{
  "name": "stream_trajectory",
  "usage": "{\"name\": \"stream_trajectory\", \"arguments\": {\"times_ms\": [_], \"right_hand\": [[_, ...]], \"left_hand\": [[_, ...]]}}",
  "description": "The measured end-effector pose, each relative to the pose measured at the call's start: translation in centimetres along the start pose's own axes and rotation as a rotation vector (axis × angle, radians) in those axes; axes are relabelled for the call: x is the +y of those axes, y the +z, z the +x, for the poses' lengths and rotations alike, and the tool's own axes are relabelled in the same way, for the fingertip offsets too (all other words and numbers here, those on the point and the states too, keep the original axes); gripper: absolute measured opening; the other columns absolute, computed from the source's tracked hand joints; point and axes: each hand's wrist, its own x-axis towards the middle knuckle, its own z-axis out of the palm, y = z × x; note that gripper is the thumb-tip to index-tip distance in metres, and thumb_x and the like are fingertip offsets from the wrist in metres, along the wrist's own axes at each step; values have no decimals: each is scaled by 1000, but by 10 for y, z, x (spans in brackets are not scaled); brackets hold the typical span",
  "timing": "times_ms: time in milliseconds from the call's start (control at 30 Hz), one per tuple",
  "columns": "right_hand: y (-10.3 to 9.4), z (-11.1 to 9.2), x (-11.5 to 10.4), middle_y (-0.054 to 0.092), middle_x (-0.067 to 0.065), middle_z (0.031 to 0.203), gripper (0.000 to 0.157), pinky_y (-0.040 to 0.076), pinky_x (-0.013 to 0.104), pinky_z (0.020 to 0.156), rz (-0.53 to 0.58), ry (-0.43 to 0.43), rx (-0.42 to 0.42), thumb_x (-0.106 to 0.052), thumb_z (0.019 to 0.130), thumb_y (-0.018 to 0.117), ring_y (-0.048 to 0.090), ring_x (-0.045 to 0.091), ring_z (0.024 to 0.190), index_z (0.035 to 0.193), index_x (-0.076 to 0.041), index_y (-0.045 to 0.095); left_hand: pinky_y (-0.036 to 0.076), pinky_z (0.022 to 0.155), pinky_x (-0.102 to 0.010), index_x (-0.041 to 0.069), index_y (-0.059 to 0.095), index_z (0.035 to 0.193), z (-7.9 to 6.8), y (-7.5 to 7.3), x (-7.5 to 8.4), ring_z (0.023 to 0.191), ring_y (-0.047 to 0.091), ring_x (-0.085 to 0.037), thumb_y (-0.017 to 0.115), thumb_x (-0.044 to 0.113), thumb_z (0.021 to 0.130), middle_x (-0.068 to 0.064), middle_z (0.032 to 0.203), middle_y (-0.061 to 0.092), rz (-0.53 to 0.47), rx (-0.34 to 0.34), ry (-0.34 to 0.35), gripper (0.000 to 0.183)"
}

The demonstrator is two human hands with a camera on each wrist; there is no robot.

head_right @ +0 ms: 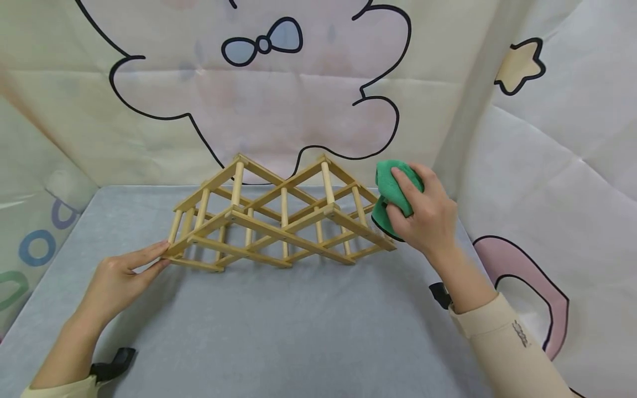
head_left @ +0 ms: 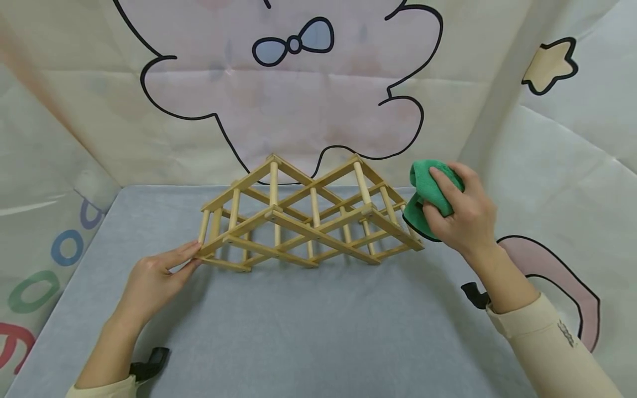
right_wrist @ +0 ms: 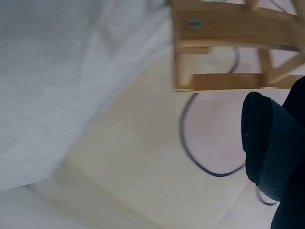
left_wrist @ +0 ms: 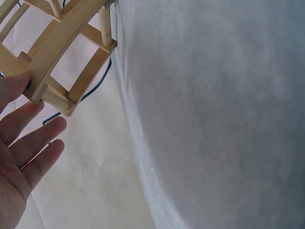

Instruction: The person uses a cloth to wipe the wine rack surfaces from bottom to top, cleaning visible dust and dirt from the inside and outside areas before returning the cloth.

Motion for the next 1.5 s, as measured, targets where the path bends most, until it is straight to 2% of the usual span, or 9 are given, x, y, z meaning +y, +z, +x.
{"name": "stream_trajectory", "arguments": {"times_ms": [167,233,467,567,700,933,1167,1333,1500], "right_hand": [[8,-6,22,65,24,130,46,53,67,63,-42,-86,-111,-28,90,55,65,49,98,126,-6,75],[11,-8,31,65,24,132,45,54,67,62,-56,-141,-152,-26,91,56,64,51,96,128,-7,74],[20,-15,55,60,22,141,42,56,65,64,-43,-279,-332,-17,92,64,63,51,97,132,-9,72],[23,-17,62,58,23,141,47,57,64,60,-55,-337,-402,-11,87,76,64,51,94,134,-9,71],[29,-19,68,59,22,140,67,55,56,49,-82,-419,-439,-6,72,91,64,46,83,135,-10,70],[35,-20,74,59,15,142,70,52,46,43,-188,-481,-521,-14,73,92,61,37,77,139,-15,69],[38,-16,76,56,17,144,74,51,41,47,-221,-539,-593,-9,71,93,56,36,76,140,-13,67],[35,-18,80,53,18,146,67,50,39,47,-257,-538,-670,-11,76,90,55,34,74,139,-13,68],[29,-25,87,52,19,146,62,44,34,50,-299,-541,-758,-9,80,87,48,29,69,138,-12,69]], "left_hand": [[59,64,-28,2,80,116,0,1,0,88,75,-28,92,-7,70,-10,116,76,3,-3,-6,48],[59,65,-25,2,80,116,0,0,0,90,75,-26,92,-6,70,-10,116,76,3,-3,-9,48],[46,81,-1,2,80,115,0,0,-1,101,64,0,92,-8,69,-10,117,76,-22,6,-7,48],[44,82,0,2,80,115,-1,1,-1,103,61,4,92,-8,69,-10,116,76,-24,8,-7,48],[43,83,0,2,80,115,-1,1,-1,103,62,3,92,-8,69,-10,116,76,-19,11,-10,49],[47,79,-2,1,80,114,-1,0,-1,101,65,-3,92,-8,68,-12,115,76,-16,9,2,48],[54,72,-10,1,80,115,0,-1,-1,96,70,-10,92,-8,68,-11,116,76,-4,5,9,49],[59,65,-24,0,79,115,1,-1,-1,92,73,-15,92,-8,69,-12,116,76,-2,-1,9,49],[59,64,-26,1,80,115,1,-1,0,93,71,-12,92,-8,69,-11,116,76,-4,-3,-1,48]]}}
